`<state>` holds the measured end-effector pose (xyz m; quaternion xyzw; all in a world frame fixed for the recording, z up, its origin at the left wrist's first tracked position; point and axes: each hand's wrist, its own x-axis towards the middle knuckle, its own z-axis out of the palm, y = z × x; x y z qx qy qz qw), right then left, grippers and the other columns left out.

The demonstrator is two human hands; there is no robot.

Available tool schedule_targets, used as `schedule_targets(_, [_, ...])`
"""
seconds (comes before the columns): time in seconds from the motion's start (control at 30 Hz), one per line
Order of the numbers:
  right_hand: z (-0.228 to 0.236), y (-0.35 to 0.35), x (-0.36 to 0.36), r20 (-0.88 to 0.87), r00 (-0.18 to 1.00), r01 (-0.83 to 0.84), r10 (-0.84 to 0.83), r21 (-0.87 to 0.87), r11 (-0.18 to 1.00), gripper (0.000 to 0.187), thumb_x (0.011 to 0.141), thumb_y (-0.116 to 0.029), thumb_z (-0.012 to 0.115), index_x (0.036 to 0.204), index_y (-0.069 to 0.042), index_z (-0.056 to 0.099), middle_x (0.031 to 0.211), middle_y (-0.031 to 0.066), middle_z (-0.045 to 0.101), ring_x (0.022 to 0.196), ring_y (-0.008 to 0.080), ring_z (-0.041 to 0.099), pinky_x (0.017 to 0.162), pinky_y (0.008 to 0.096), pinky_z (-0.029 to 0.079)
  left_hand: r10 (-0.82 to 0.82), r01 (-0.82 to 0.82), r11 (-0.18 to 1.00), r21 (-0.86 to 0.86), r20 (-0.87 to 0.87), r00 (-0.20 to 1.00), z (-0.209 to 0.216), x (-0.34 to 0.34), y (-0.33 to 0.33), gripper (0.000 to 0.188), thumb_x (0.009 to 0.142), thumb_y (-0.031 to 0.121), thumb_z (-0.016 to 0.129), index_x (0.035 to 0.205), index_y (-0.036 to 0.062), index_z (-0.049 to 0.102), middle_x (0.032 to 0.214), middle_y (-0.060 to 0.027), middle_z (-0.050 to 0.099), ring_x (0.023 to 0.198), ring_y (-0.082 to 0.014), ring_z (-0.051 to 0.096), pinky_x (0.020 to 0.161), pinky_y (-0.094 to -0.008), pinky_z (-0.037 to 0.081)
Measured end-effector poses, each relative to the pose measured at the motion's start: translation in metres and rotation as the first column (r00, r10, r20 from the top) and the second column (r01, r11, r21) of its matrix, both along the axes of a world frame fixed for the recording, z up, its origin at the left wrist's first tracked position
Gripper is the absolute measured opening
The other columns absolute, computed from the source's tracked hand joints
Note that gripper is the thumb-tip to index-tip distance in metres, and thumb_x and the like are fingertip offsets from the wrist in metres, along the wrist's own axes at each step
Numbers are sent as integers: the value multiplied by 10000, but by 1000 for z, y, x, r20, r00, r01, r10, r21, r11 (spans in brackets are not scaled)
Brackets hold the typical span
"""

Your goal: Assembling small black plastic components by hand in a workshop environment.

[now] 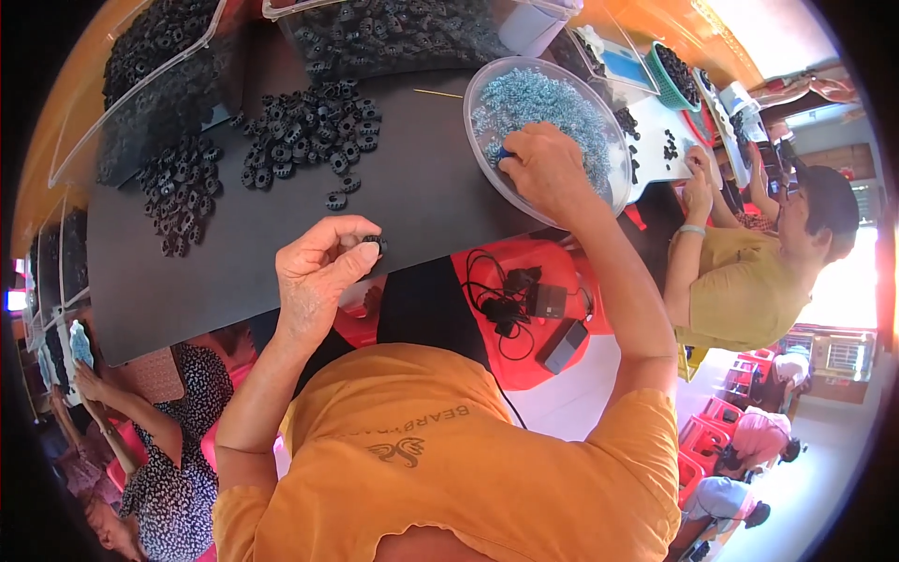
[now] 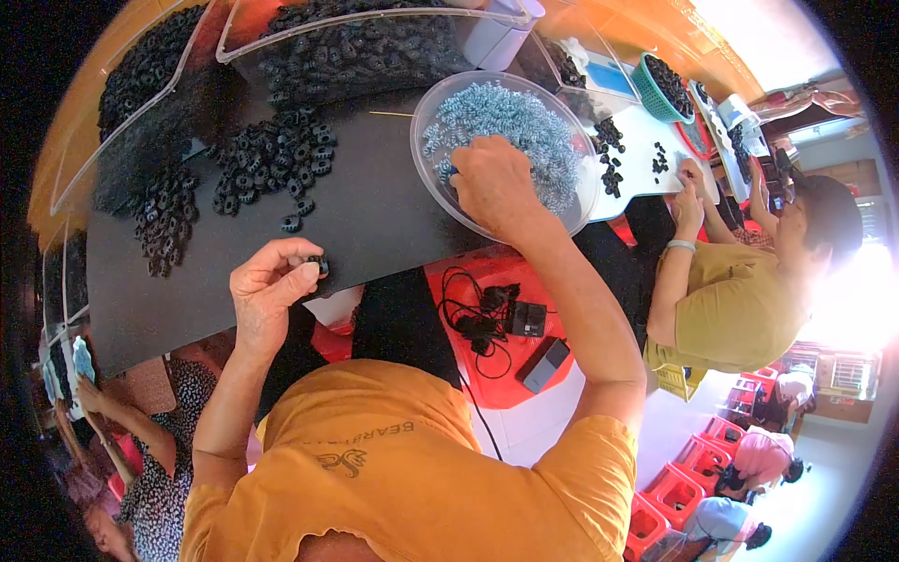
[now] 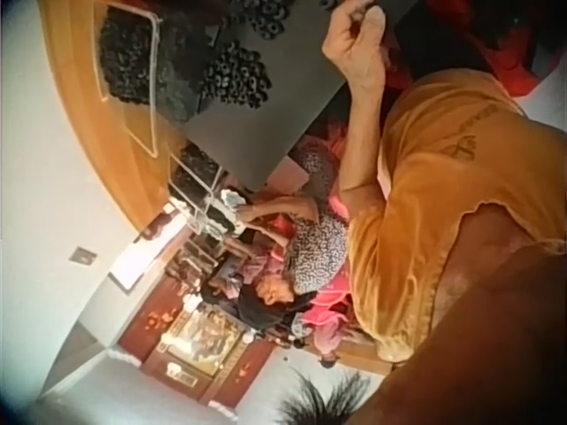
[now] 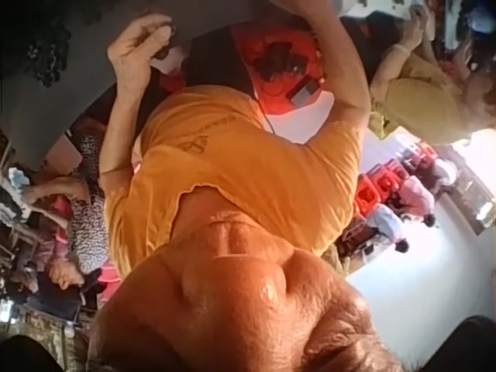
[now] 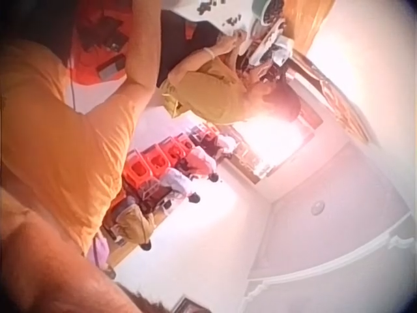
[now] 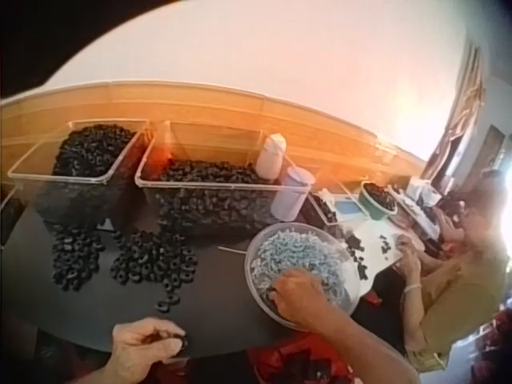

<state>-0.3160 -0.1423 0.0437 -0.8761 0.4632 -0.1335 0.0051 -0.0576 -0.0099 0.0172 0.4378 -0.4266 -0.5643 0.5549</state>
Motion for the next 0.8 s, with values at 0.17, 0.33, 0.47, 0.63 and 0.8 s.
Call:
schedule_targets(0.17, [2,-1,6,-25,1000,-9,9,-16,1000,97,716,-96,595,714,1,592,785,181,590,826,368,571,726,470,469,13,-12,1000,12,-15,1000,-1,2,-1,159,838,41,663,985,-15,638,753,31,558,669,-37,478,629,-172,404])
schedule_targets(0.33, [4,8,2,86,996,47,-38,-109,993,113,753,-114,574,776,-5,560,807,194,592,795,381,565,706,473,462,42,-41,999,36,-42,998,-1,5,-3,184,823,89,681,972,-11,641,758,-24,612,633,-76,535,605,-202,441])
schedule_targets(0.47, [13,20,6,278,956,107,-97,-19,994,115,777,-82,594,842,-1,546,833,186,594,766,362,570,679,442,460,73,-64,995,79,-118,990,2,4,-4,208,819,91,684,983,-28,636,769,-53,632,625,-92,549,600,-209,455])
schedule_targets(0.63, [36,55,39,524,849,-6,-64,132,991,154,759,-8,631,902,-1,576,807,140,576,710,257,586,640,326,463,46,-20,993,113,-239,970,5,3,-5,219,817,71,675,1000,-40,627,811,-111,656,612,-106,549,588,-215,460])
schedule_targets(0.8, [29,78,78,696,718,-234,-3,245,941,161,755,-4,663,899,-12,593,791,80,573,677,155,564,596,264,459,49,-7,992,125,-332,942,7,0,-4,172,828,28,651,992,-17,624,783,-85,661,619,-88,585,574,-200,485])
